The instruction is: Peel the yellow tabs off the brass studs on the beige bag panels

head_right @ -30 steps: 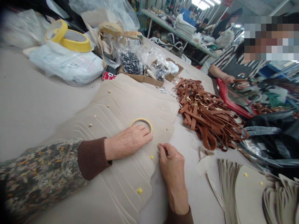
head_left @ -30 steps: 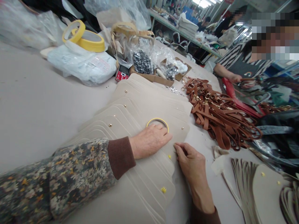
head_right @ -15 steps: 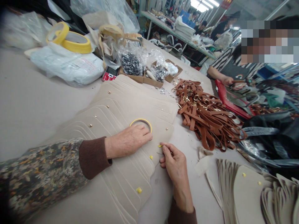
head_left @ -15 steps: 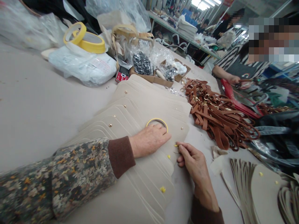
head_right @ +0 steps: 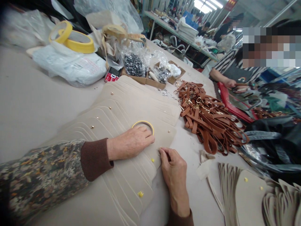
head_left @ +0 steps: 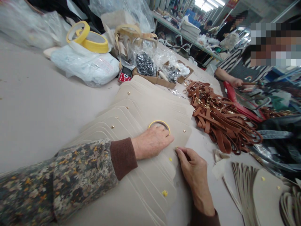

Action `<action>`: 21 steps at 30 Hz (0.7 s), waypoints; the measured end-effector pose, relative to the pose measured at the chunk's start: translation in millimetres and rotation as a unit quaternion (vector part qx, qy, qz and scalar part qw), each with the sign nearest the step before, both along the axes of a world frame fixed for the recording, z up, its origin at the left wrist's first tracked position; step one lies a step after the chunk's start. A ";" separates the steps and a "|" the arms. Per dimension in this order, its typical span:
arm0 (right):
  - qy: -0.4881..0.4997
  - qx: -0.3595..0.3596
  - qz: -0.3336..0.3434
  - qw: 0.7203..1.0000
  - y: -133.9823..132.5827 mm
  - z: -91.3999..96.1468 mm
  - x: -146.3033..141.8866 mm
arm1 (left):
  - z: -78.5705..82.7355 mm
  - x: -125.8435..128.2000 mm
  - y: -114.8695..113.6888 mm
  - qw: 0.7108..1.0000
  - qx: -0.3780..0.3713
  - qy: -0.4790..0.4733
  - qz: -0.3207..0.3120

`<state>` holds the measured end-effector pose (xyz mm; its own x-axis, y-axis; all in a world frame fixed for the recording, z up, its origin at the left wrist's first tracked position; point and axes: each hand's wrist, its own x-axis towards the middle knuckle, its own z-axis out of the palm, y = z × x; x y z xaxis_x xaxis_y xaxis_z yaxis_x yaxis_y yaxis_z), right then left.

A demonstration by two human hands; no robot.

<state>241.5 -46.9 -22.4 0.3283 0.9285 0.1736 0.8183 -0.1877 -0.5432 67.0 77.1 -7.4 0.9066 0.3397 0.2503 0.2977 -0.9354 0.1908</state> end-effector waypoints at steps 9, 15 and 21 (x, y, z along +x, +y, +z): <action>0.029 -0.036 -0.067 0.997 13.0 0.8 -4.1 | 8.6 -6.7 -4.6 0.997 -0.055 -0.016 -0.048; 0.120 -0.162 0.046 0.978 5.1 11.1 2.4 | 5.0 -8.3 -0.4 0.988 -0.098 -0.098 -0.065; 0.122 0.045 0.022 0.991 2.9 10.5 -1.9 | -0.4 -8.6 -2.4 0.985 -0.095 -0.133 -0.057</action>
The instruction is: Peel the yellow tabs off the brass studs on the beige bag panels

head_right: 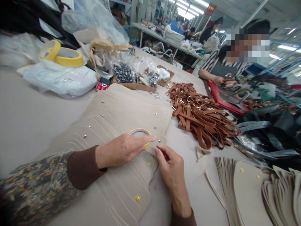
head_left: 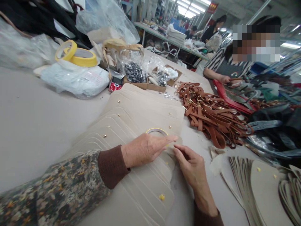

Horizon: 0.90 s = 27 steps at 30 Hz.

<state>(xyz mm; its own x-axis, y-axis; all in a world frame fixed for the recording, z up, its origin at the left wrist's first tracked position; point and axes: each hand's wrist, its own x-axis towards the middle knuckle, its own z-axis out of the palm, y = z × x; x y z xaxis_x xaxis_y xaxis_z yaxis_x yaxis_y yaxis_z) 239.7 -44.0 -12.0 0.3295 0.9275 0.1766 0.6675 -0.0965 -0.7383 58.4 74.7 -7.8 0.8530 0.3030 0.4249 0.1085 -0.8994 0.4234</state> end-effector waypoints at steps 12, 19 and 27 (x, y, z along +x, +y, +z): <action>-0.183 0.184 0.083 0.962 11.8 2.9 -23.2 | 4.4 4.0 -9.1 0.998 0.011 0.066 0.016; -0.246 0.212 0.067 0.943 18.7 6.2 -20.6 | 24.1 6.6 1.1 0.994 0.005 0.106 0.020; -0.007 0.107 -0.061 0.992 23.6 11.8 -20.6 | 21.5 21.7 1.0 0.994 0.074 0.056 0.055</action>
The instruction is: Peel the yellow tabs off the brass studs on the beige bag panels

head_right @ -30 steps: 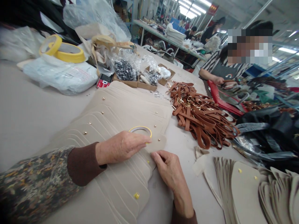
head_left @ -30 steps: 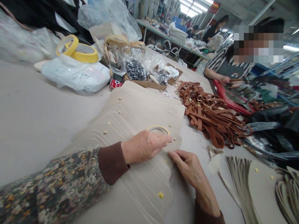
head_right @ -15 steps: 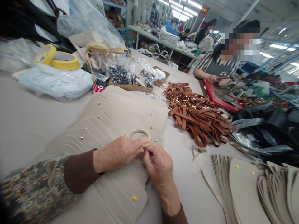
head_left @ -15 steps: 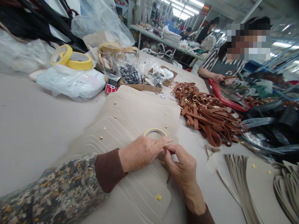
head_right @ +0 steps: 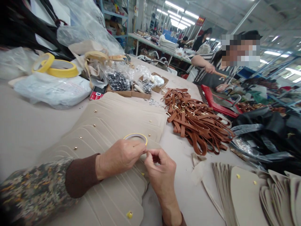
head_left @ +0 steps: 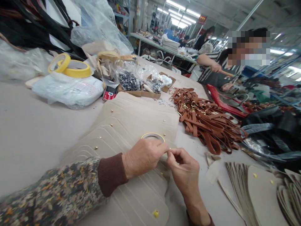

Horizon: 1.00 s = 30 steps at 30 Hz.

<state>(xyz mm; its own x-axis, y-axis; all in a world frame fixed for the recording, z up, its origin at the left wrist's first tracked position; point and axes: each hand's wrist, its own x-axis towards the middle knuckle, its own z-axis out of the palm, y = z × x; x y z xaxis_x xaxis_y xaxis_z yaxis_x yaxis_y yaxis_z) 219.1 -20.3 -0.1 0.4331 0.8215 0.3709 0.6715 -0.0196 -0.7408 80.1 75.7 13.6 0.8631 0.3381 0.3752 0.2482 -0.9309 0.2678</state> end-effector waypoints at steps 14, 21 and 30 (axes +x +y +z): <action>0.302 -0.148 -0.045 0.941 -0.7 -26.9 36.1 | -14.9 6.1 4.5 0.988 0.001 0.153 0.023; 0.117 -0.155 -0.056 0.979 6.4 -29.0 28.5 | -15.9 4.7 1.9 0.988 0.001 0.148 0.037; 0.047 -0.156 -0.085 0.983 0.1 -28.3 32.6 | -15.0 1.1 2.1 0.988 0.008 0.151 0.032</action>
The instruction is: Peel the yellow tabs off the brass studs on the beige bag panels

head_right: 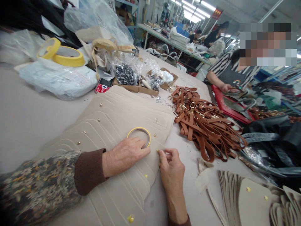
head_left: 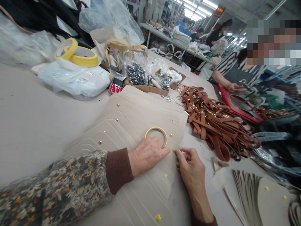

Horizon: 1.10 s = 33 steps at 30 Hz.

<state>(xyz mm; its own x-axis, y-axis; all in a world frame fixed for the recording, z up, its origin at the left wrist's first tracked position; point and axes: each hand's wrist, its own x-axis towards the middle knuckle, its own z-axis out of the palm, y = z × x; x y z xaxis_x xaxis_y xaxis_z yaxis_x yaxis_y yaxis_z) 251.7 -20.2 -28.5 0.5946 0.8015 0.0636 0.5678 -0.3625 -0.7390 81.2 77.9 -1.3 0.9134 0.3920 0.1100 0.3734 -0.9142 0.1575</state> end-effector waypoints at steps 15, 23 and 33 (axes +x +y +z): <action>-0.146 0.029 0.156 0.976 4.4 0.1 3.1 | -4.1 -0.7 12.9 0.998 0.020 -0.062 0.006; -0.251 0.093 0.204 0.942 30.0 16.4 5.7 | -7.6 0.2 28.5 0.995 0.050 -0.080 0.039; -0.283 0.063 0.219 0.932 36.1 7.1 2.1 | 6.1 -14.0 28.7 0.999 0.028 -0.019 -0.012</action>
